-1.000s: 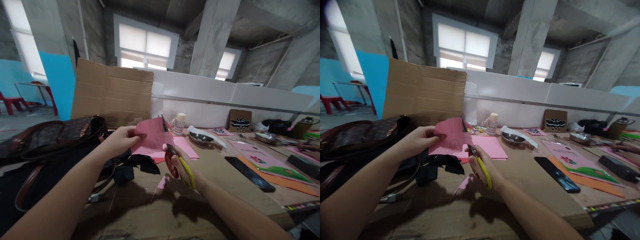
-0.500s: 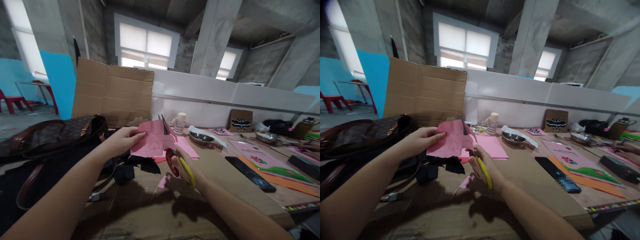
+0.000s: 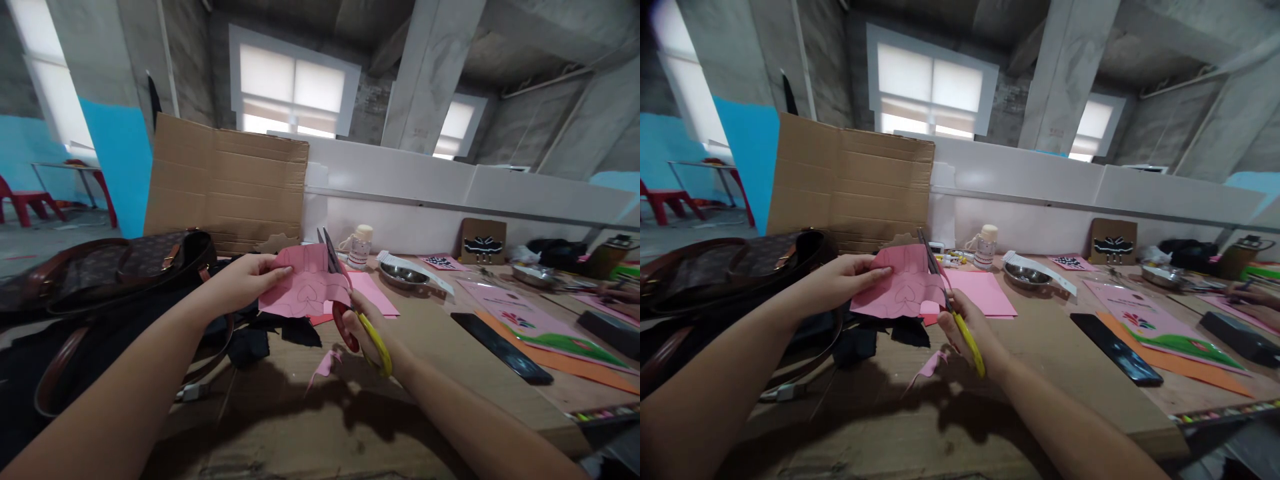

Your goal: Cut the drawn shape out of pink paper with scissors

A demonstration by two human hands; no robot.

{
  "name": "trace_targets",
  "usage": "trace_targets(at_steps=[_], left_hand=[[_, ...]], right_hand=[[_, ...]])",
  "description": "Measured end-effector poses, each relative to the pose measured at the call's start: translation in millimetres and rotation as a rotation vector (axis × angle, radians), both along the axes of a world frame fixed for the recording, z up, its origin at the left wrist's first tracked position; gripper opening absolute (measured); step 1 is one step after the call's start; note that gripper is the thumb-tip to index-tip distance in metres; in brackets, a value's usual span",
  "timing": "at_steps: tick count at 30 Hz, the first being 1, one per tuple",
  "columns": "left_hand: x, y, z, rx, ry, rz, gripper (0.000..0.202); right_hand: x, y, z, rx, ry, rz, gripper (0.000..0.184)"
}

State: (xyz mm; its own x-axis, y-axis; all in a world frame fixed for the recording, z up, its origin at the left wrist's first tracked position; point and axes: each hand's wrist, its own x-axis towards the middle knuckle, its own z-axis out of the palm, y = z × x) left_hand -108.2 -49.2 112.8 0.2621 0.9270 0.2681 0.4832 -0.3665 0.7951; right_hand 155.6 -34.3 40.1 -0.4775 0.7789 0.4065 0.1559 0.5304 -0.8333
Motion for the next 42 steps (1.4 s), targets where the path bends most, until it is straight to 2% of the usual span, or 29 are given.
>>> trace_targets(at_steps=[6, 11, 18, 25, 29, 35, 42], left_hand=[[-0.4, -0.4, 0.5, -0.011, -0.005, -0.008, 0.043], [-0.6, 0.3, 0.3, -0.002, -0.003, 0.002, 0.042], [-2.6, 2.2, -0.6, 0.048, 0.034, 0.03, 0.044], [-4.0, 1.8, -0.2, 0.065, 0.072, 0.02, 0.044], [-4.0, 0.5, 1.1, 0.08, 0.089, 0.02, 0.045], [-3.2, 0.5, 1.1, 0.044, 0.048, -0.004, 0.043], [-2.0, 0.6, 0.9, 0.013, 0.03, -0.023, 0.041]], right_hand=[[-1.5, -2.1, 2.4, 0.029, 0.0, 0.0, 0.058], [-0.8, -0.6, 2.5, 0.037, -0.021, -0.011, 0.053], [-2.5, -5.0, 11.6, 0.067, -0.01, -0.016, 0.049], [-2.1, -1.7, 8.6, 0.047, -0.004, 0.008, 0.048], [-2.1, -1.9, 7.4, 0.051, 0.004, -0.026, 0.049], [-2.3, -2.6, 3.4, -0.047, 0.026, 0.003, 0.05], [-2.9, -3.4, 5.4, 0.003, 0.032, 0.012, 0.052]])
